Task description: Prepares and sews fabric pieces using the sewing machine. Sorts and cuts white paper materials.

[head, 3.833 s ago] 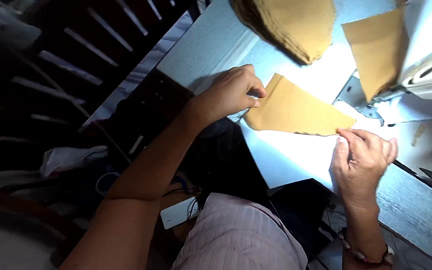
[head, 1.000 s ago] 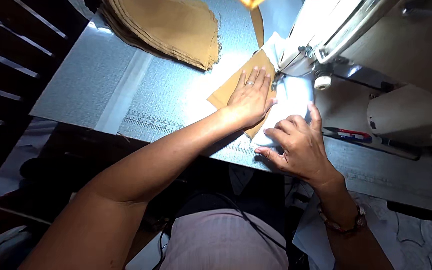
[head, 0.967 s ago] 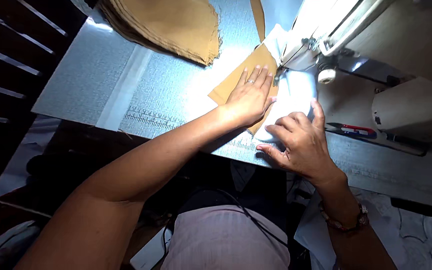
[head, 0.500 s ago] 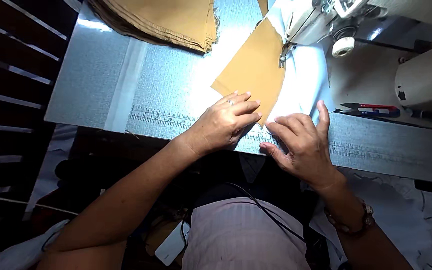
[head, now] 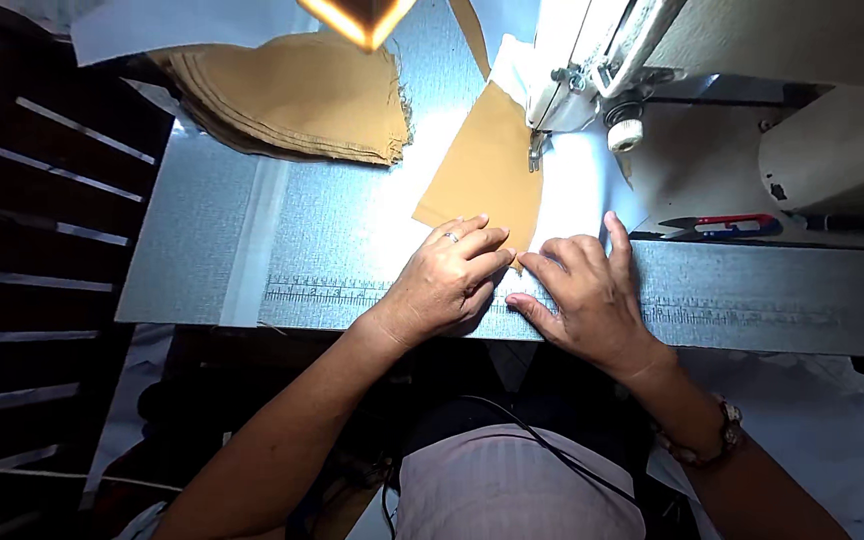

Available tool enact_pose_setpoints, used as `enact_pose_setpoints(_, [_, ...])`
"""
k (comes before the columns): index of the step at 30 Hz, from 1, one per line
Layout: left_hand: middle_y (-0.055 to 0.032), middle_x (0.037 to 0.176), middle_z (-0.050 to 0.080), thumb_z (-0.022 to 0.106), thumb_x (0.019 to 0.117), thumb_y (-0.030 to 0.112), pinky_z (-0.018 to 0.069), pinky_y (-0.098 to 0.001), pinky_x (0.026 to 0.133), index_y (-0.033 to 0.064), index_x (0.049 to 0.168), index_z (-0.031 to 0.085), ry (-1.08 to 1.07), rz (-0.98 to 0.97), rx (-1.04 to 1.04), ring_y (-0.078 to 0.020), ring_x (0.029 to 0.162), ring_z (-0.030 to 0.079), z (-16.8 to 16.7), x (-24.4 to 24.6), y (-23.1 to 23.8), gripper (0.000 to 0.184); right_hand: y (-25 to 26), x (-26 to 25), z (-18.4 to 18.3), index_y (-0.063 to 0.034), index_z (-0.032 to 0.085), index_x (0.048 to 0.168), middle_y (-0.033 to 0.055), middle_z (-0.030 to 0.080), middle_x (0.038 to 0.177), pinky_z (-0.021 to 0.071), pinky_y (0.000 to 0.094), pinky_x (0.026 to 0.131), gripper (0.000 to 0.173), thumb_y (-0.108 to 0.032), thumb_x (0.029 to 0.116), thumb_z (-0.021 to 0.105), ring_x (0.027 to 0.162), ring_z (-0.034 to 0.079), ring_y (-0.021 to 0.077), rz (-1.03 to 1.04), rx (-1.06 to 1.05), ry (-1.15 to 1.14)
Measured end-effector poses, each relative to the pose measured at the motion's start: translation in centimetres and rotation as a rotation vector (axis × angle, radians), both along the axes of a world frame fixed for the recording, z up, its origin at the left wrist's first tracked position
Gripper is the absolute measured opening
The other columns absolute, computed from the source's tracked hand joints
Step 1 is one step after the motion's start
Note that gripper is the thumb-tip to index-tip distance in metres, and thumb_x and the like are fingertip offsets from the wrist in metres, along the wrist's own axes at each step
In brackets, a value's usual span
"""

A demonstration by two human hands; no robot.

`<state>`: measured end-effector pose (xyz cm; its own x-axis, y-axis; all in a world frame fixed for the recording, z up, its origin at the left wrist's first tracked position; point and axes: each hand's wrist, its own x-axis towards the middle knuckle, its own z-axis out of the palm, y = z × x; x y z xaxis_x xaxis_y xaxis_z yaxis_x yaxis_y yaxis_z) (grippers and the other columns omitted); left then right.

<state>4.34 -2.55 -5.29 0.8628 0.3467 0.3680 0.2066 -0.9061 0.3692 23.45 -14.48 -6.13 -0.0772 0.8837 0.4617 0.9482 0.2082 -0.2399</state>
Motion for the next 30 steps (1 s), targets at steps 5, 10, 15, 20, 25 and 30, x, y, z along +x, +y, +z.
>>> enact_pose_setpoints(5, [-0.0174, 0.129, 0.069, 0.049, 0.0959, 0.011, 0.0425, -0.0524, 0.112, 0.006, 0.117, 0.076, -0.011, 0.013, 0.001, -0.0399, 0.129, 0.06, 0.2, 1.0, 0.5, 0.035, 0.7, 0.4, -0.1, -0.0091, 0.076, 0.111, 0.0125, 0.068, 0.097, 0.0205, 0.0736, 0.113, 0.052, -0.053, 0.0994, 0.051, 0.1, 0.065, 0.0355, -0.036, -0.005, 0.019])
enact_pose_setpoints(10, [-0.017, 0.132, 0.068, 0.048, 0.0977, 0.012, 0.0424, -0.054, 0.111, 0.0068, 0.121, 0.075, 0.017, 0.041, 0.012, -0.0406, 0.131, 0.059, 0.0, 2.1, 1.4, 0.036, 0.8, 0.2, -0.7, -0.0103, 0.074, 0.122, 0.0156, 0.07, 0.12, 0.016, 0.0766, 0.115, 0.054, -0.054, 0.1021, 0.048, 0.127, 0.059, 0.0421, -0.125, -0.019, 0.021])
enact_pose_setpoints(15, [-0.0177, 0.134, 0.067, 0.047, 0.0997, 0.014, 0.0421, -0.0559, 0.111, 0.0061, 0.122, 0.074, 0.026, 0.059, 0.02, -0.042, 0.132, 0.058, -0.1, 3.2, 2.4, 0.036, 0.7, 0.0, -0.9, -0.0111, 0.069, 0.131, 0.0167, 0.061, 0.143, 0.0134, 0.0726, 0.119, 0.058, -0.056, 0.1025, 0.045, 0.147, 0.039, 0.0451, -0.163, 0.025, 0.023])
enact_pose_setpoints(20, [-0.0182, 0.136, 0.066, 0.045, 0.1007, 0.013, 0.0408, -0.0561, 0.112, 0.0038, 0.123, 0.073, 0.042, 0.105, 0.011, -0.0424, 0.132, 0.057, 0.2, 4.5, 3.5, 0.037, 0.4, 0.1, -0.9, -0.0116, 0.072, 0.127, 0.0175, 0.062, 0.141, 0.0163, 0.0704, 0.119, 0.052, -0.052, 0.1023, 0.05, 0.145, 0.041, 0.0453, -0.148, 0.103, 0.045])
enact_pose_setpoints(25, [-0.0194, 0.139, 0.063, 0.043, 0.1004, 0.012, 0.038, -0.055, 0.115, 0.0009, 0.126, 0.071, 0.061, 0.134, -0.001, -0.0424, 0.134, 0.055, 0.1, 5.6, 4.8, 0.04, -1.7, -0.1, -1.0, -0.0121, 0.076, 0.116, 0.0192, 0.065, 0.134, 0.0204, 0.0682, 0.12, 0.038, -0.042, 0.1026, 0.056, 0.143, 0.044, 0.0438, -0.061, 0.191, 0.154])
enact_pose_setpoints(30, [-0.0198, 0.143, 0.06, 0.042, 0.1007, 0.012, 0.0338, -0.0577, 0.118, 0.0004, 0.13, 0.069, 0.093, 0.157, -0.045, -0.0424, 0.139, 0.051, 0.3, 6.5, 6.1, 0.042, -8.4, -0.3, -2.0, -0.0201, 0.071, 0.116, 0.0081, 0.066, 0.134, 0.018, 0.0566, 0.124, 0.036, -0.047, 0.1066, 0.048, 0.147, 0.04, 0.0287, -0.111, 0.185, 0.168])
